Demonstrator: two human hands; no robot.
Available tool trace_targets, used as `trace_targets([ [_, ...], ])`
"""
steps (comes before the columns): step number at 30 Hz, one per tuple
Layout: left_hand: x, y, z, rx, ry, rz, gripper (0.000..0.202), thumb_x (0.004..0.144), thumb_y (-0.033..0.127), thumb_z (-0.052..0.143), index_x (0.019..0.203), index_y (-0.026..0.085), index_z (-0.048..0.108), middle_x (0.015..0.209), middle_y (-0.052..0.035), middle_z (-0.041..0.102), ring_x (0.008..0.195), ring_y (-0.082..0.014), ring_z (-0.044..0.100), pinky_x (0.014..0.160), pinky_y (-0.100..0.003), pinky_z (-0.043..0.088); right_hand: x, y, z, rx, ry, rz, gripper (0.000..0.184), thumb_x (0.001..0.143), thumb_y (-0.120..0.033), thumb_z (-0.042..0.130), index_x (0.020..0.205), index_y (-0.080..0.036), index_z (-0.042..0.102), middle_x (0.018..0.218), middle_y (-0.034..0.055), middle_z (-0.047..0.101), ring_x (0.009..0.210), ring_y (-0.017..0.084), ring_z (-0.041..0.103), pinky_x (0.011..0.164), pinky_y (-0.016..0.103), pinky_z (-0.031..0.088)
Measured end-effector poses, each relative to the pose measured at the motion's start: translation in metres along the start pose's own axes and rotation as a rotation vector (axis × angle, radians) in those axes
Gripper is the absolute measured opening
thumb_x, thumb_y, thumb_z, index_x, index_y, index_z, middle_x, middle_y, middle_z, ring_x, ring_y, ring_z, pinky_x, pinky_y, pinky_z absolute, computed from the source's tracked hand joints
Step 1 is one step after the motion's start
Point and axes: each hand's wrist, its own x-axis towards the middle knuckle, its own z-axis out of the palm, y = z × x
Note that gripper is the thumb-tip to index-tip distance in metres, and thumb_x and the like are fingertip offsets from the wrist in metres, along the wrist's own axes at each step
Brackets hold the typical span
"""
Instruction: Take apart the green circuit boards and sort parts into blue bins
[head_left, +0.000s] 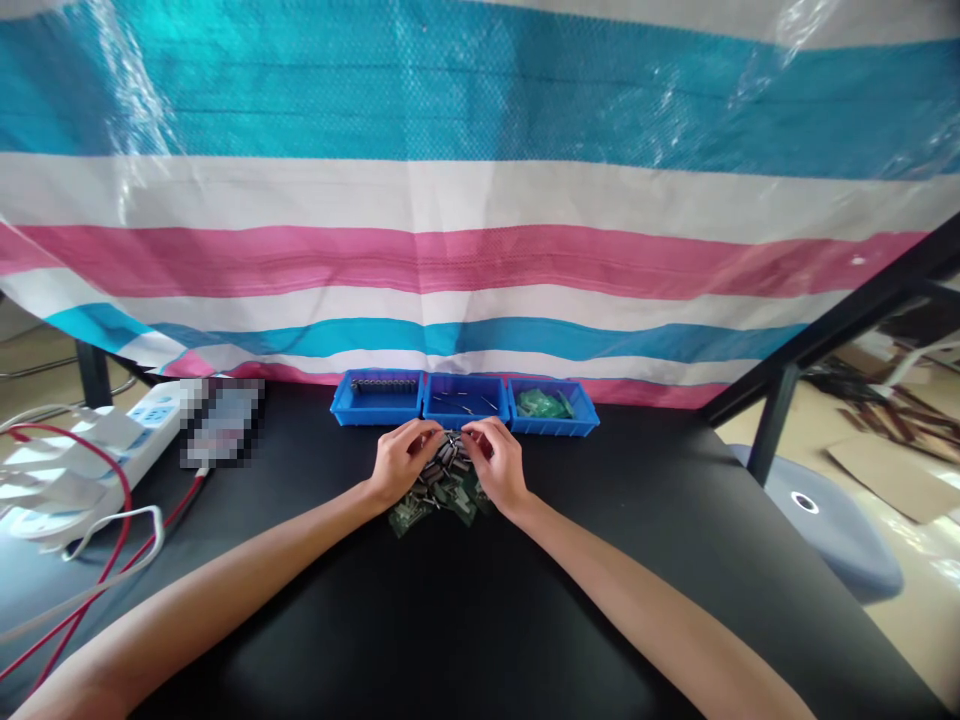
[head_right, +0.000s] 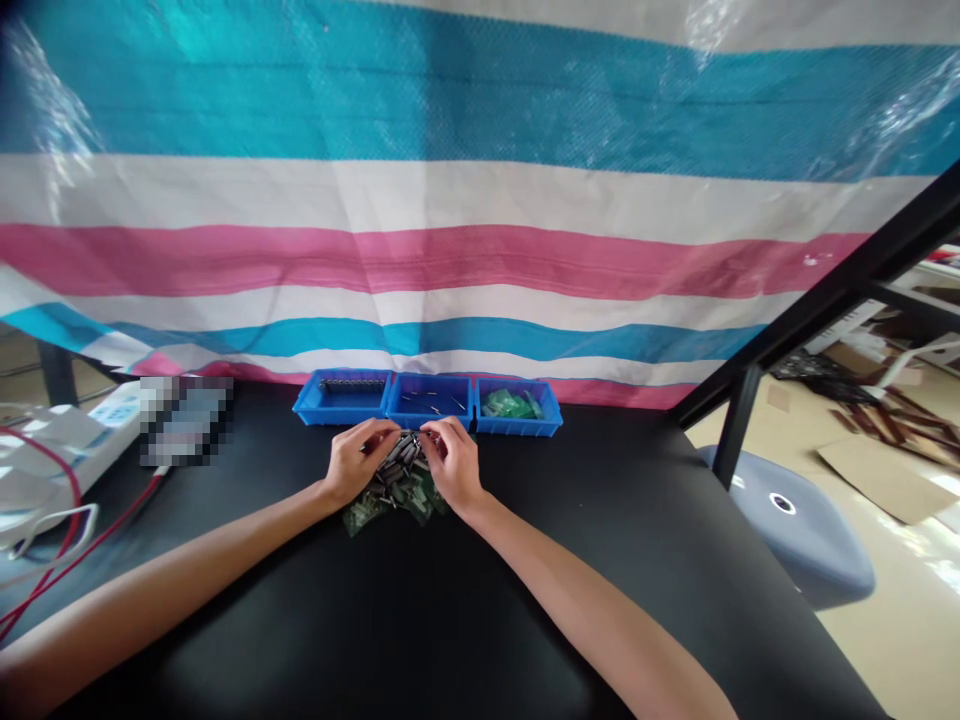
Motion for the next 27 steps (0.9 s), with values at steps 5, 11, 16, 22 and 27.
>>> trace_targets([
  [5,-0.0011,-0.0009,-0.0007,-0.009,0.036,-0.016,0.022,0.091,0.036,0.052,0.091,0.019,0.065,0.075,-0.0014,0.065,0.059,-0.0102,0.053,0.062,-0.022,0.045,-0.0026,0.0020,0.0019,0.038,0.015,0.010,0.025,0.091,-0.033,0.056,0.113,-0.022,0.056,0.081,0.0012,0.057,0.059,0.012,0.052,0.058,0.025,0.048],
  [11,-0.0008,-0.0023,-0.0009,-0.027,0.037,-0.014,0.021,0.091,0.035,0.053,0.092,0.018,0.065,0.078,-0.0019,0.066,0.060,-0.0102,0.054,0.063,-0.022,0.046,-0.0027,0.0014,0.0010,0.046,0.005,0.011,0.018,0.093,-0.032,0.051,0.106,-0.021,0.058,0.083,0.0023,0.057,0.063,0.013,0.054,0.061,0.025,0.048],
  [16,-0.0003,-0.0024,-0.0008,-0.031,0.022,-0.016,0.020,0.091,0.034,0.053,0.092,0.018,0.065,0.078,-0.0016,0.067,0.060,-0.0097,0.054,0.063,-0.021,0.046,-0.0016,-0.0012,-0.0004,0.030,0.000,-0.005,0.015,0.094,-0.031,0.050,0.093,-0.021,0.061,0.084,0.0037,0.060,0.064,0.014,0.056,0.062,0.027,0.049],
  [22,0.0009,-0.0012,-0.0018,-0.053,-0.024,-0.026,0.022,0.091,0.036,0.053,0.089,0.018,0.065,0.079,-0.0026,0.067,0.061,-0.0105,0.055,0.064,-0.022,0.046,-0.0012,-0.0036,-0.0010,0.036,0.004,-0.004,0.017,0.094,-0.031,0.049,0.089,-0.020,0.060,0.081,0.0031,0.060,0.064,0.014,0.055,0.062,0.026,0.047],
  [27,0.0008,-0.0057,0.0005,-0.069,-0.004,0.040,0.017,0.090,0.032,0.057,0.093,0.018,0.066,0.075,-0.0007,0.064,0.059,-0.0087,0.051,0.061,-0.020,0.044,-0.0008,-0.0031,-0.0009,0.049,0.000,-0.016,0.016,0.094,-0.029,0.049,0.087,-0.019,0.060,0.081,0.0032,0.058,0.066,0.014,0.055,0.063,0.026,0.046],
])
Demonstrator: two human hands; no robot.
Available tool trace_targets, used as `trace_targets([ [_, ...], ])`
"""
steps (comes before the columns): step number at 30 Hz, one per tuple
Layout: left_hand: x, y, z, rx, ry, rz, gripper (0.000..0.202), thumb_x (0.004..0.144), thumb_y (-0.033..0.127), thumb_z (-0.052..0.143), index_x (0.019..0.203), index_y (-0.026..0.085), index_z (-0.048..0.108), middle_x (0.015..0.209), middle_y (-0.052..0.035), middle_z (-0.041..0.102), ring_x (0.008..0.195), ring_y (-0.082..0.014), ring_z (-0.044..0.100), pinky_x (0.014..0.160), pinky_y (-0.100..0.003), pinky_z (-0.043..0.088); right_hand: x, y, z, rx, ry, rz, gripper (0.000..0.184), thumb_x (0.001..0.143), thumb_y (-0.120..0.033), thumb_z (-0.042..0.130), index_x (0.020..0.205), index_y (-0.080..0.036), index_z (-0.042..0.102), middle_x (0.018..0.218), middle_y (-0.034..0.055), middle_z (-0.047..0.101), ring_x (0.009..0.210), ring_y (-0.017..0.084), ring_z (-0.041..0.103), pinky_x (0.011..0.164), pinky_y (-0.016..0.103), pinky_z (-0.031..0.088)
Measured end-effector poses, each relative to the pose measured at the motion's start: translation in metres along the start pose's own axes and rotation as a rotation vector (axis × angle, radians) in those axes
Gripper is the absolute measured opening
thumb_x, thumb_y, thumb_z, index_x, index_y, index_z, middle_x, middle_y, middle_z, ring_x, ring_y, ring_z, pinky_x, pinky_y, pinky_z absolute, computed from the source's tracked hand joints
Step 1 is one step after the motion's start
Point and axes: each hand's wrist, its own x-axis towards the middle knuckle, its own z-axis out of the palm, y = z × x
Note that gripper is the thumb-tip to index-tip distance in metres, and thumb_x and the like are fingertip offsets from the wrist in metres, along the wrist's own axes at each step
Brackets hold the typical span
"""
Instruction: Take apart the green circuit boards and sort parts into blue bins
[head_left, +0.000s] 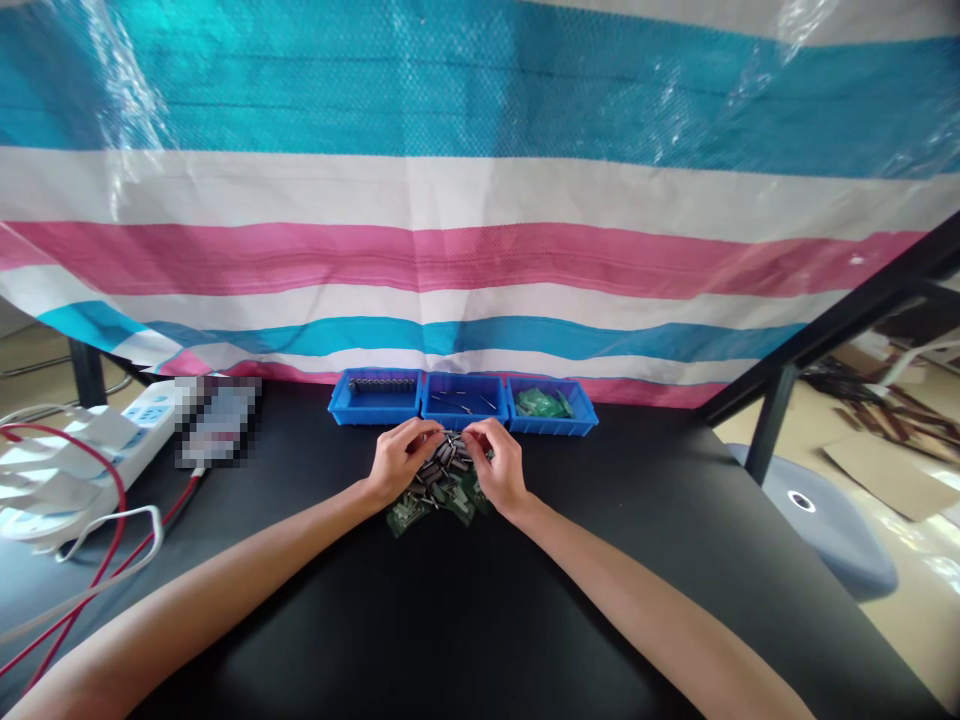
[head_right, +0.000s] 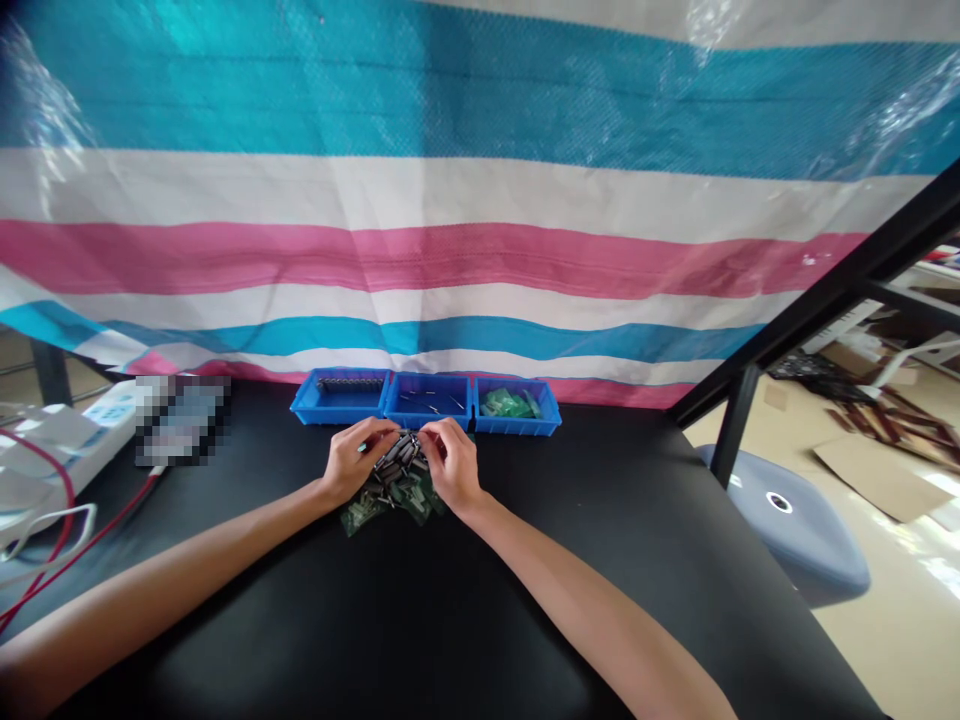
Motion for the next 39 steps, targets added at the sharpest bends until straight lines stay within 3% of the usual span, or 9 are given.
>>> trace_targets([
  [7,-0.001,-0.006,0.002,-0.023,0.036,0.098,0.015,0.088,0.026,0.061,0.099,0.019,0.068,0.072,-0.0001,0.059,0.058,-0.0082,0.048,0.058,-0.019,0.043,-0.001,0.002,0.001,-0.025,-0.024,-0.012,0.018,0.094,-0.027,0.050,0.082,-0.019,0.060,0.076,0.0024,0.057,0.067,0.014,0.054,0.063,0.025,0.044],
  [19,-0.004,-0.004,0.000,-0.043,0.040,0.187,0.013,0.088,0.018,0.058,0.098,0.017,0.067,0.087,-0.0045,0.066,0.063,-0.0089,0.058,0.058,-0.019,0.045,-0.002,0.004,0.004,-0.090,-0.070,-0.008,0.022,0.094,-0.030,0.052,0.078,-0.018,0.063,0.071,0.0012,0.056,0.061,0.012,0.052,0.059,0.023,0.040],
  [25,-0.005,0.002,-0.002,-0.060,0.005,0.062,0.016,0.093,0.023,0.050,0.101,0.018,0.062,0.093,-0.0049,0.069,0.069,-0.0104,0.062,0.065,-0.020,0.048,-0.002,0.004,0.003,-0.087,-0.055,-0.003,0.025,0.094,-0.029,0.052,0.073,-0.018,0.060,0.068,0.0002,0.052,0.059,0.012,0.049,0.056,0.024,0.037],
  [30,-0.005,0.006,-0.004,-0.138,-0.008,-0.060,0.019,0.095,0.026,0.044,0.103,0.018,0.059,0.089,-0.0023,0.070,0.058,-0.0072,0.057,0.060,-0.017,0.045,-0.001,0.001,0.002,-0.092,-0.047,-0.008,0.026,0.094,-0.029,0.051,0.073,-0.018,0.059,0.067,0.0002,0.052,0.059,0.012,0.049,0.058,0.024,0.038],
  [35,-0.005,0.003,-0.003,-0.116,-0.049,-0.057,0.020,0.096,0.027,0.043,0.098,0.017,0.060,0.073,0.0016,0.066,0.049,-0.0052,0.048,0.054,-0.016,0.041,-0.001,0.003,0.003,-0.090,-0.052,-0.003,0.025,0.094,-0.029,0.051,0.073,-0.018,0.059,0.068,0.0008,0.053,0.061,0.013,0.050,0.058,0.025,0.038],
  [39,-0.003,-0.002,0.000,-0.062,-0.045,0.006,0.024,0.096,0.027,0.044,0.111,0.018,0.060,0.083,-0.0017,0.068,0.062,-0.0084,0.059,0.064,-0.019,0.048,-0.001,0.004,0.004,-0.088,-0.040,0.000,0.023,0.094,-0.029,0.052,0.074,-0.018,0.060,0.068,0.0005,0.052,0.059,0.013,0.049,0.057,0.024,0.038],
])
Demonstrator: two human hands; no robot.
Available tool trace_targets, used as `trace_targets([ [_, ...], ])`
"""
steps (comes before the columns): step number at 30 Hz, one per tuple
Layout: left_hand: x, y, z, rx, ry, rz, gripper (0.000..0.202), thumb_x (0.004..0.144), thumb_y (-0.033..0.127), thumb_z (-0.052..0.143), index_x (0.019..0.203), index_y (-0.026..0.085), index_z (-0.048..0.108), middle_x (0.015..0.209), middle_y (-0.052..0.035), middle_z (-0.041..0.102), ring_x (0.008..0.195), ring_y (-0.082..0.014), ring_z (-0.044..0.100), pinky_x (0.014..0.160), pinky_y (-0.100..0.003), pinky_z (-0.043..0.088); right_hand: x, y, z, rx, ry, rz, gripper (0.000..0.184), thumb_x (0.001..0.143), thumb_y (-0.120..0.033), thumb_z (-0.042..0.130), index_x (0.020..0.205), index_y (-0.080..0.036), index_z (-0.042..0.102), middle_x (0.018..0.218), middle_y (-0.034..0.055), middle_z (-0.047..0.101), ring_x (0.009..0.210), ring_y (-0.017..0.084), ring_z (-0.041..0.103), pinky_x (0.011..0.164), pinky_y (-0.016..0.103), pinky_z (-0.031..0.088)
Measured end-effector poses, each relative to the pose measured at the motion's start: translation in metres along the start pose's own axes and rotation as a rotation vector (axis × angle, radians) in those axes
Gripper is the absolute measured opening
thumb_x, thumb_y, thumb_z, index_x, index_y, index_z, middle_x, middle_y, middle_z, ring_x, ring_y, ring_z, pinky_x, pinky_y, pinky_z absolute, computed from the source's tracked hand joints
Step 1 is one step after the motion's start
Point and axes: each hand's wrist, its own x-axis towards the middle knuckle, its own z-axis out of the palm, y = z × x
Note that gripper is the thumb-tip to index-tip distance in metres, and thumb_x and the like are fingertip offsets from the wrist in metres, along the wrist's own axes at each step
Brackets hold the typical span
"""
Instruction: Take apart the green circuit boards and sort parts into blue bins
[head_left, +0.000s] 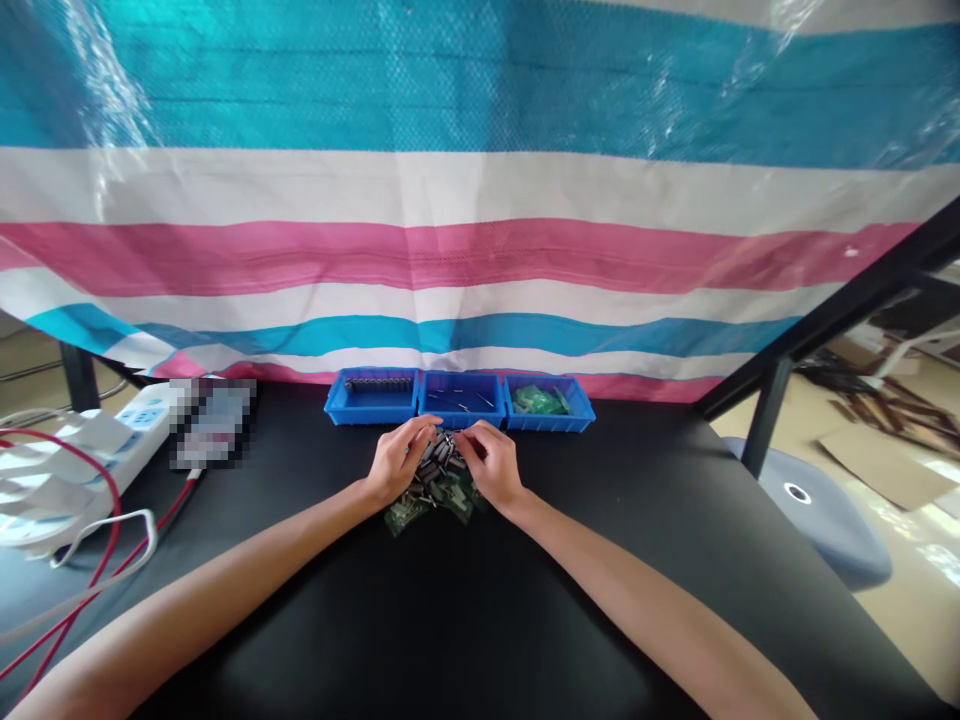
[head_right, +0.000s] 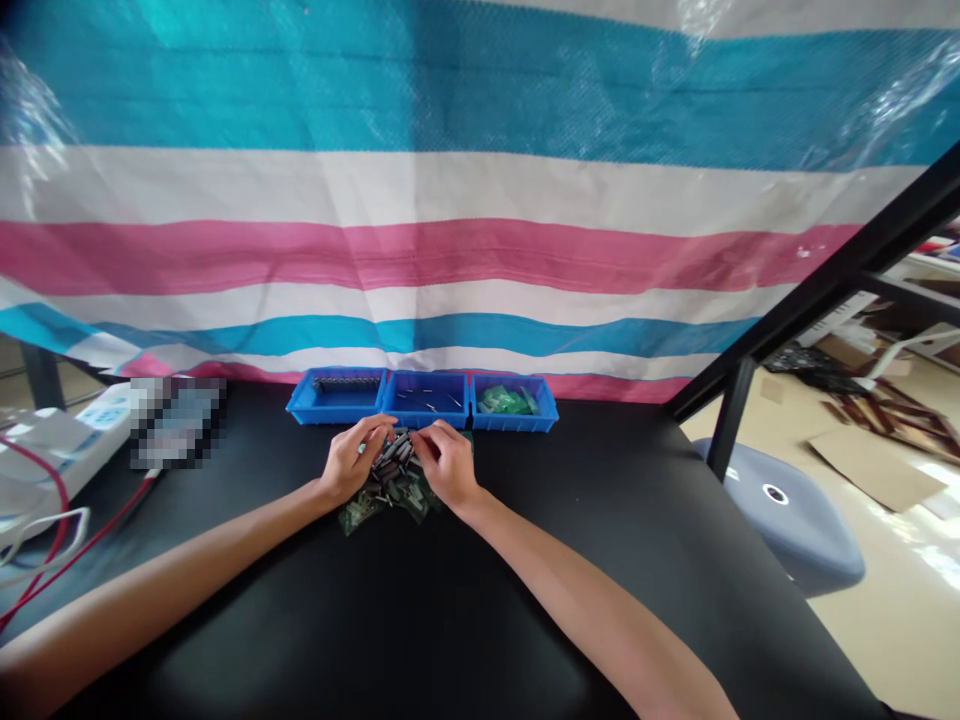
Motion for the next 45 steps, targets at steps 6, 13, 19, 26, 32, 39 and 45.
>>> trace_targets([
  [6,-0.0003,-0.0041,0.0013,0.069,0.092,0.046,0.020,0.092,0.028,0.054,0.105,0.019,0.064,0.088,-0.0031,0.070,0.073,-0.0118,0.065,0.070,-0.021,0.052,0.0001,-0.0015,-0.0013,0.005,-0.007,-0.007,0.025,0.094,-0.028,0.051,0.074,-0.018,0.060,0.069,0.0009,0.053,0.060,0.013,0.050,0.058,0.024,0.039],
  [13,-0.0003,-0.0025,0.0002,0.014,0.035,0.114,0.023,0.096,0.023,0.044,0.103,0.018,0.065,0.083,-0.0036,0.070,0.078,-0.0121,0.066,0.075,-0.022,0.051,0.0004,-0.0034,-0.0028,0.017,-0.038,-0.014,0.020,0.094,-0.030,0.050,0.086,-0.019,0.064,0.074,0.0025,0.057,0.062,0.013,0.052,0.060,0.025,0.043],
  [19,-0.0052,-0.0071,0.0022,0.001,0.010,0.014,0.021,0.095,0.031,0.046,0.107,0.018,0.058,0.065,0.0040,0.063,0.055,-0.0075,0.057,0.060,-0.017,0.047,-0.0014,-0.0015,-0.0019,0.066,-0.093,-0.055,0.019,0.093,-0.029,0.052,0.104,-0.021,0.065,0.078,0.0034,0.059,0.063,0.014,0.054,0.061,0.025,0.046],
  [26,-0.0054,-0.0060,0.0015,0.019,-0.084,0.006,0.022,0.096,0.031,0.042,0.110,0.019,0.054,0.054,0.0076,0.053,0.047,-0.0072,0.049,0.053,-0.016,0.041,-0.0036,-0.0001,-0.0005,0.104,-0.109,-0.115,0.017,0.092,-0.026,0.054,0.101,-0.021,0.067,0.087,0.0056,0.062,0.074,0.015,0.061,0.068,0.025,0.048],
  [32,-0.0050,-0.0064,0.0021,0.002,-0.022,0.019,0.023,0.095,0.030,0.044,0.114,0.018,0.052,0.067,0.0035,0.063,0.056,-0.0088,0.059,0.059,-0.018,0.047,-0.0047,-0.0015,-0.0023,0.100,-0.092,-0.076,0.017,0.094,-0.028,0.050,0.092,-0.020,0.065,0.081,0.0052,0.061,0.073,0.016,0.059,0.069,0.026,0.049],
  [39,-0.0057,-0.0059,0.0045,-0.008,0.110,-0.008,0.020,0.092,0.029,0.052,0.108,0.018,0.055,0.091,-0.0029,0.068,0.072,-0.0111,0.068,0.069,-0.021,0.054,-0.0026,-0.0036,-0.0053,0.086,-0.044,-0.061,0.019,0.095,-0.026,0.047,0.086,-0.020,0.064,0.077,0.0039,0.058,0.068,0.015,0.056,0.065,0.027,0.046],
  [45,-0.0067,-0.0073,0.0065,0.018,0.152,0.018,0.017,0.090,0.028,0.055,0.104,0.017,0.058,0.090,-0.0023,0.069,0.070,-0.0101,0.067,0.067,-0.019,0.054,-0.0016,-0.0039,-0.0047,0.083,-0.066,-0.054,0.021,0.096,-0.027,0.046,0.097,-0.020,0.066,0.083,0.0059,0.063,0.073,0.016,0.059,0.069,0.027,0.048],
])
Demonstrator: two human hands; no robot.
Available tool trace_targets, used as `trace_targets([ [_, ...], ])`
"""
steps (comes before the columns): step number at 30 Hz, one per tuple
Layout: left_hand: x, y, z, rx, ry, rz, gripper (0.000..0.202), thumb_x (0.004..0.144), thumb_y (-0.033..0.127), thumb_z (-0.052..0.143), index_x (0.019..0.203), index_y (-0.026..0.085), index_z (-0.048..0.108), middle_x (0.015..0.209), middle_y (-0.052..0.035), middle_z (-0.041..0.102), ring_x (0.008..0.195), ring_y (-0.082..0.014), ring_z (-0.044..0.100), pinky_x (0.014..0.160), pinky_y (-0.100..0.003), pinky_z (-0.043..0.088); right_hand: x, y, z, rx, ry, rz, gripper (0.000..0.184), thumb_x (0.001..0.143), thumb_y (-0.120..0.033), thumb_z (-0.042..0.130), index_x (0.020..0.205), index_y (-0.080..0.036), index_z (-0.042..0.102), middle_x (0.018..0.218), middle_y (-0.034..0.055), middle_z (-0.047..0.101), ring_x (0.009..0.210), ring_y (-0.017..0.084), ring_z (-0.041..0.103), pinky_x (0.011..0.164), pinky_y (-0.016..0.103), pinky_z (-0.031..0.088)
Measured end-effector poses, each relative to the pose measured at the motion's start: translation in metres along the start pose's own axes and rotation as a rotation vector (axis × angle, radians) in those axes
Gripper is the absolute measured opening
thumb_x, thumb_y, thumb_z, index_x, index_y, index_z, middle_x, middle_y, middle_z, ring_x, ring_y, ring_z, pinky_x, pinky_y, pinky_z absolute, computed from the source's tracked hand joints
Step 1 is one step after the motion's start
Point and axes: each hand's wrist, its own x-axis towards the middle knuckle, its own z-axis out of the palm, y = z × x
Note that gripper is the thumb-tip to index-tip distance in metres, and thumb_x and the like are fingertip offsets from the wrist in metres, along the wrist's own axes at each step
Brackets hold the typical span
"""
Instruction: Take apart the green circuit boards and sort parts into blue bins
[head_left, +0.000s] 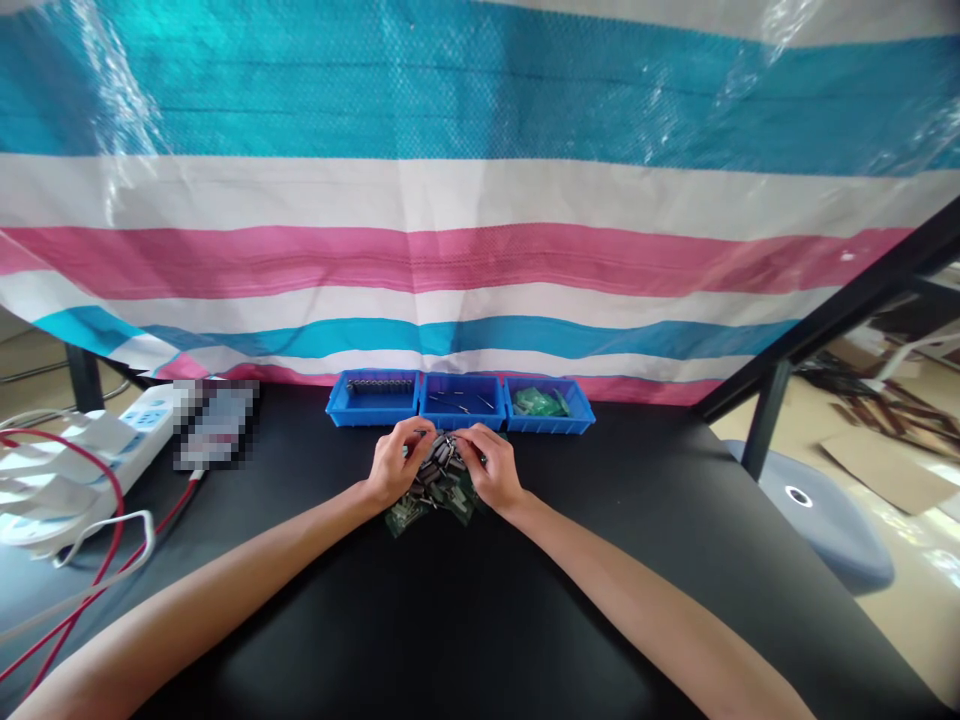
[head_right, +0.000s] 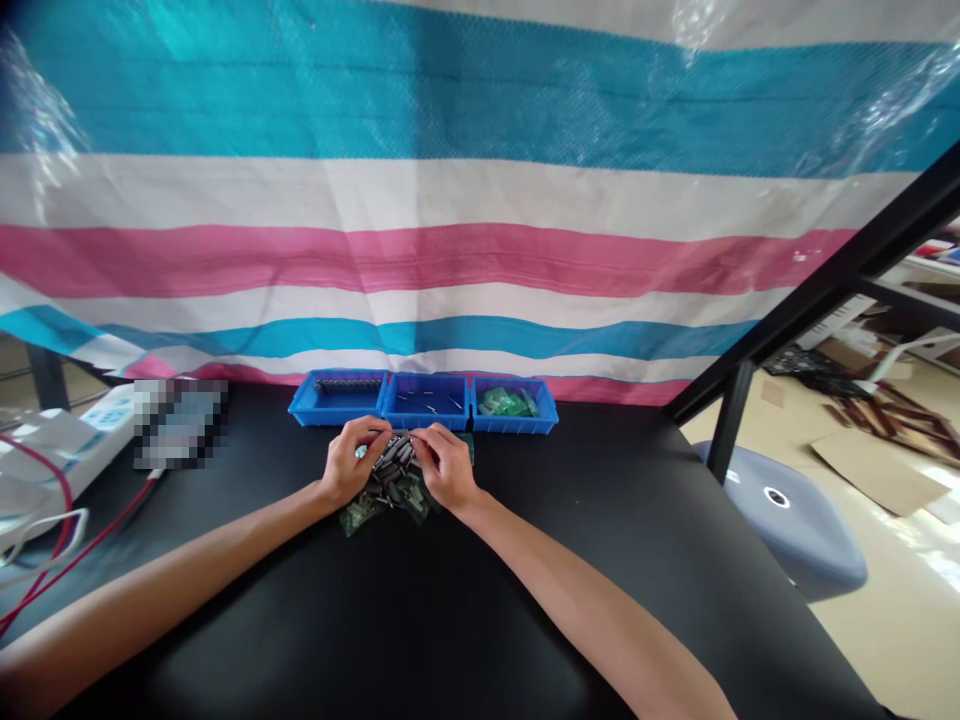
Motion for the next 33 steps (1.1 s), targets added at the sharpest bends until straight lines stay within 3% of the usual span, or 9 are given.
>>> trace_targets([
  [4,0.0000,-0.0003,0.0004,0.006,0.025,0.024,0.017,0.088,0.026,0.059,0.102,0.017,0.059,0.090,-0.0027,0.069,0.068,-0.0097,0.067,0.065,-0.018,0.053,0.0000,0.0010,0.0014,-0.013,-0.016,-0.018,0.020,0.094,-0.026,0.051,0.104,-0.020,0.067,0.084,0.0053,0.065,0.072,0.016,0.061,0.068,0.026,0.049],
  [13,0.0013,0.0050,0.0005,-0.064,0.021,-0.056,0.017,0.088,0.029,0.058,0.101,0.018,0.059,0.092,-0.0030,0.068,0.065,-0.0093,0.066,0.064,-0.019,0.053,0.0007,0.0002,0.0020,-0.033,0.028,-0.011,0.018,0.094,-0.025,0.050,0.097,-0.020,0.067,0.084,0.0048,0.068,0.074,0.016,0.064,0.068,0.025,0.050],
  [33,0.0008,0.0031,0.0007,-0.081,0.002,-0.034,0.016,0.088,0.026,0.060,0.101,0.018,0.059,0.089,-0.0030,0.069,0.063,-0.0096,0.067,0.063,-0.019,0.053,0.0006,0.0000,0.0014,-0.011,-0.005,-0.009,0.020,0.096,-0.026,0.047,0.100,-0.020,0.066,0.085,0.0052,0.066,0.076,0.016,0.062,0.071,0.026,0.048],
])
